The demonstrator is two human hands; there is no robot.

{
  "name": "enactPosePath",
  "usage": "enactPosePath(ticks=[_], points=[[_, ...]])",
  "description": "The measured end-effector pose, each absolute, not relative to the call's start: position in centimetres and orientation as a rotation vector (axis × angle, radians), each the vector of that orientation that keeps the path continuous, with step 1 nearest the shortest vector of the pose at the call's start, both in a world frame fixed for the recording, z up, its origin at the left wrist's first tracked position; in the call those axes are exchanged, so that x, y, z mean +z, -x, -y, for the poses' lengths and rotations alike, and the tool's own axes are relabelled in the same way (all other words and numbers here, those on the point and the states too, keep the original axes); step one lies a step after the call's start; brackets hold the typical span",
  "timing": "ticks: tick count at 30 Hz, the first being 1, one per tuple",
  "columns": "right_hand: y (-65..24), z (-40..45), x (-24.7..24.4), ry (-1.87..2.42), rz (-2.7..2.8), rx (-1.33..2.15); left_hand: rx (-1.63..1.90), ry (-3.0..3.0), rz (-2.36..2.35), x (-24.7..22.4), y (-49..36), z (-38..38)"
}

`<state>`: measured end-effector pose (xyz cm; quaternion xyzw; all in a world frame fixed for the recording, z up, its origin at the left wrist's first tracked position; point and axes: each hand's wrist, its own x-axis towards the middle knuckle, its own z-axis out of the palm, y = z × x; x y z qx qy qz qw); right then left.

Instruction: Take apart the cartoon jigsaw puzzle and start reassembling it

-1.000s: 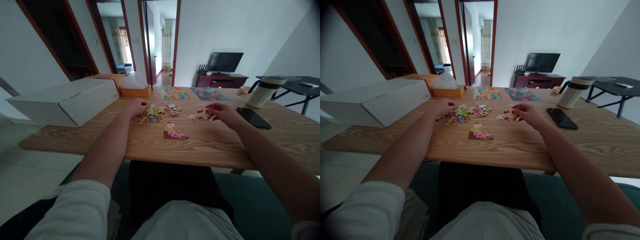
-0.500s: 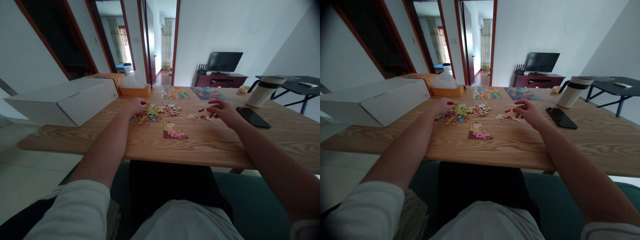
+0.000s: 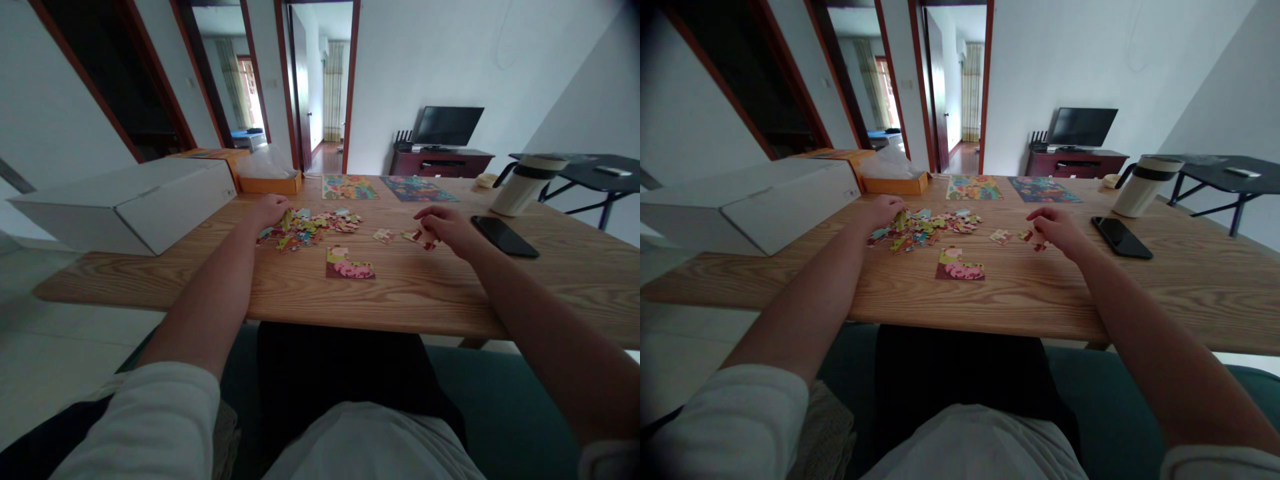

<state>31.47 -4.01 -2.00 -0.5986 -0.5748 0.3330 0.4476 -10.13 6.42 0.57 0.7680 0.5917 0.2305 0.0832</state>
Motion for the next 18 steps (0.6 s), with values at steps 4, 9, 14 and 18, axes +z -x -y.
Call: enactPosePath(ticks=[4, 9, 14, 18], points=[[-31.5, 4.0, -2.5, 1.541, 1.529, 0.862, 0.700, -2.308, -1.737, 0.8, 10.2, -6.2], [-31.7, 3.9, -3.2, 1.662, 1.742, 0.859, 0.685, -2.295, -1.769, 0.9, 10.2, -5.9], [-31.8, 3.8, -3.6, 1.728, 1.873, 0.835, 0.683, -2.292, -1.808, 0.8, 10.2, -5.9], [-32.2, 3.4, -3.8, 1.747, 1.939, 0.694, 0.610, -2.320, -1.845, 0.4, 11.0, -6.7]])
